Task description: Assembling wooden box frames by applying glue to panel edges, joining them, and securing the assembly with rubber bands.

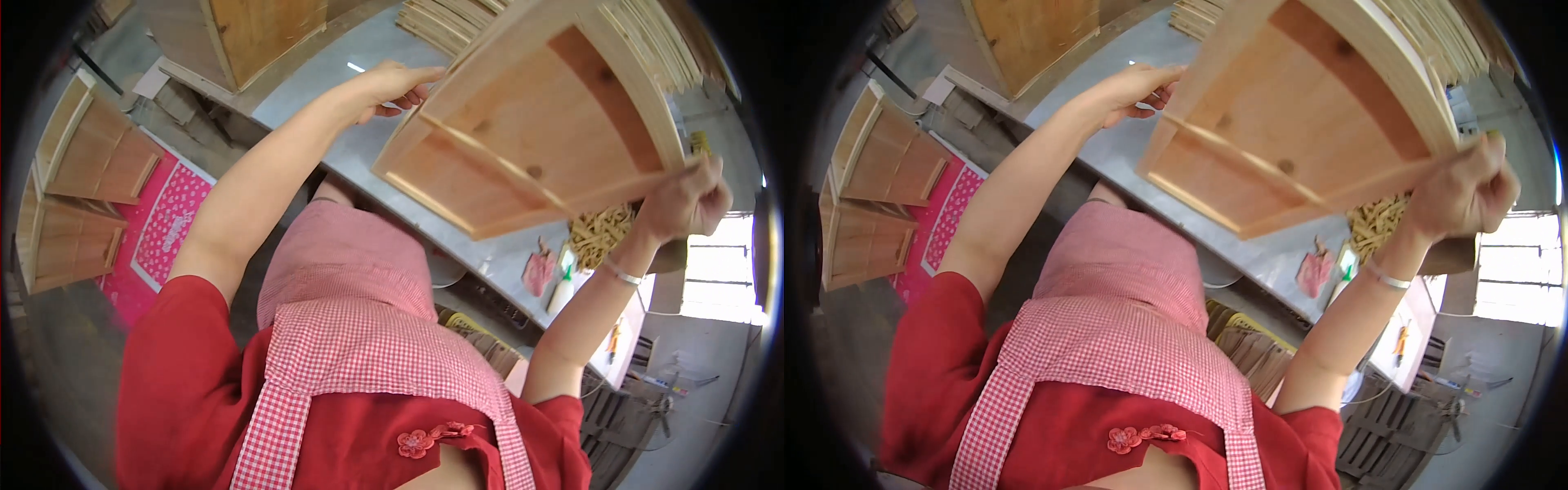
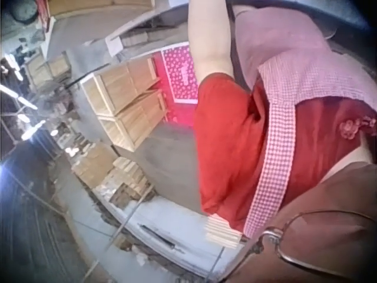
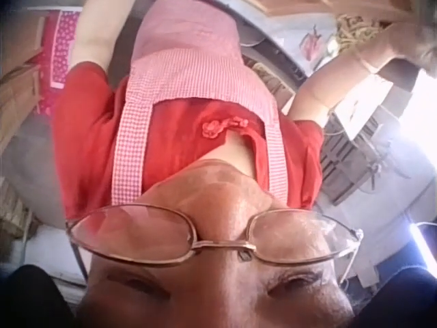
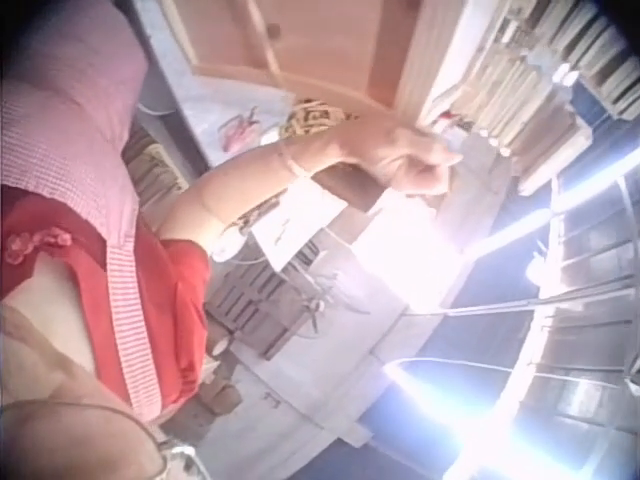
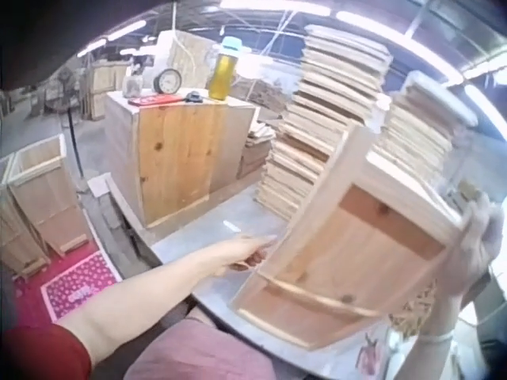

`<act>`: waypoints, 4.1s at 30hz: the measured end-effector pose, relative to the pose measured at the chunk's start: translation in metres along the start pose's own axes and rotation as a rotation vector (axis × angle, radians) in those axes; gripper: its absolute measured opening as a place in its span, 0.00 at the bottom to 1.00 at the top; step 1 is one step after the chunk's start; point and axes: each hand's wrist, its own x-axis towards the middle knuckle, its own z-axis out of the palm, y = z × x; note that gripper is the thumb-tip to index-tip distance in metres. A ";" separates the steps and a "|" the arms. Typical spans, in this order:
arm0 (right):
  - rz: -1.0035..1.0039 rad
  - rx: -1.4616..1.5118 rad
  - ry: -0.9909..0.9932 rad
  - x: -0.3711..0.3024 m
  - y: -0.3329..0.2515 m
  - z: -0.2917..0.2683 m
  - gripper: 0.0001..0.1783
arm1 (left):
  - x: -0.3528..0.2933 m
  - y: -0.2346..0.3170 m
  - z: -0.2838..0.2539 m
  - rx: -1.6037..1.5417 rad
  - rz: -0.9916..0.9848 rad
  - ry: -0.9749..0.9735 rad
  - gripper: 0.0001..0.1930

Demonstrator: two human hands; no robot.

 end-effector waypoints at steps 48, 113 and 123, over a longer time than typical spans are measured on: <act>-0.093 -0.270 -0.141 0.002 -0.016 -0.014 0.07 | -0.071 0.170 0.015 0.582 1.790 0.327 0.11; 0.883 -0.308 -0.017 -0.076 0.157 -0.025 0.08 | 0.050 0.265 0.049 0.243 0.557 0.039 0.26; 0.776 -1.138 -0.896 -0.139 0.290 -0.178 0.11 | 0.039 0.267 0.056 0.194 0.452 0.162 0.24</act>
